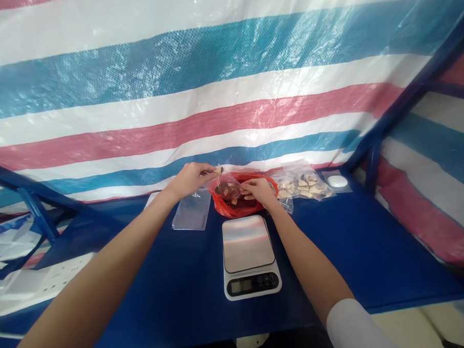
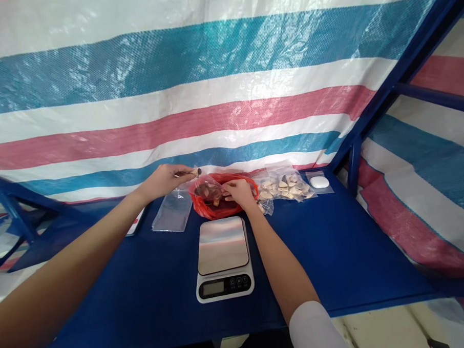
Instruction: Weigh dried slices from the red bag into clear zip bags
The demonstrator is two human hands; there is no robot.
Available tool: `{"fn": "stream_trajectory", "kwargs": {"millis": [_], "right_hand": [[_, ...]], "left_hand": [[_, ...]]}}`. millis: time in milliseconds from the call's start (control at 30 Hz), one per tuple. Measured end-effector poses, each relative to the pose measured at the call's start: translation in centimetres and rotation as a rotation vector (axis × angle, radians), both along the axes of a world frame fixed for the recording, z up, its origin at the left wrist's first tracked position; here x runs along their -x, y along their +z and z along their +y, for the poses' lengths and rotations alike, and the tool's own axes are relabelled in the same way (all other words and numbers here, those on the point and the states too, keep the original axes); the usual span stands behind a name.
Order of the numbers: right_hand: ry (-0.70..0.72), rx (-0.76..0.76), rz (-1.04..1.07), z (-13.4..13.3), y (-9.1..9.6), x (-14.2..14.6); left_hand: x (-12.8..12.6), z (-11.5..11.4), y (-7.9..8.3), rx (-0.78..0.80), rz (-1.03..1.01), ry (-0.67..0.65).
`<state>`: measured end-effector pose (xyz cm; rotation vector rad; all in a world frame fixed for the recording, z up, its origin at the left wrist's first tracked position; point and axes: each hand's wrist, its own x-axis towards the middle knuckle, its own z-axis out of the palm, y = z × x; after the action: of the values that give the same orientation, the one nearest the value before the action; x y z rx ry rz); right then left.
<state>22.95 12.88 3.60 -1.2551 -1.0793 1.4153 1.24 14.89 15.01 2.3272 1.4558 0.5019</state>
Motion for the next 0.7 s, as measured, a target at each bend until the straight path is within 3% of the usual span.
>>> {"fn": "stream_trajectory", "kwargs": {"millis": [500,700], "right_hand": [[0.013,-0.019,-0.137,0.23,-0.24,-0.24],[0.035,-0.023,-0.131,0.25,-0.16,-0.17]], "left_hand": [[-0.05,0.55,-0.98,-0.112,-0.019,0.013],[-0.82,0.46,-0.38,-0.161,-0.045,0.004]]}}
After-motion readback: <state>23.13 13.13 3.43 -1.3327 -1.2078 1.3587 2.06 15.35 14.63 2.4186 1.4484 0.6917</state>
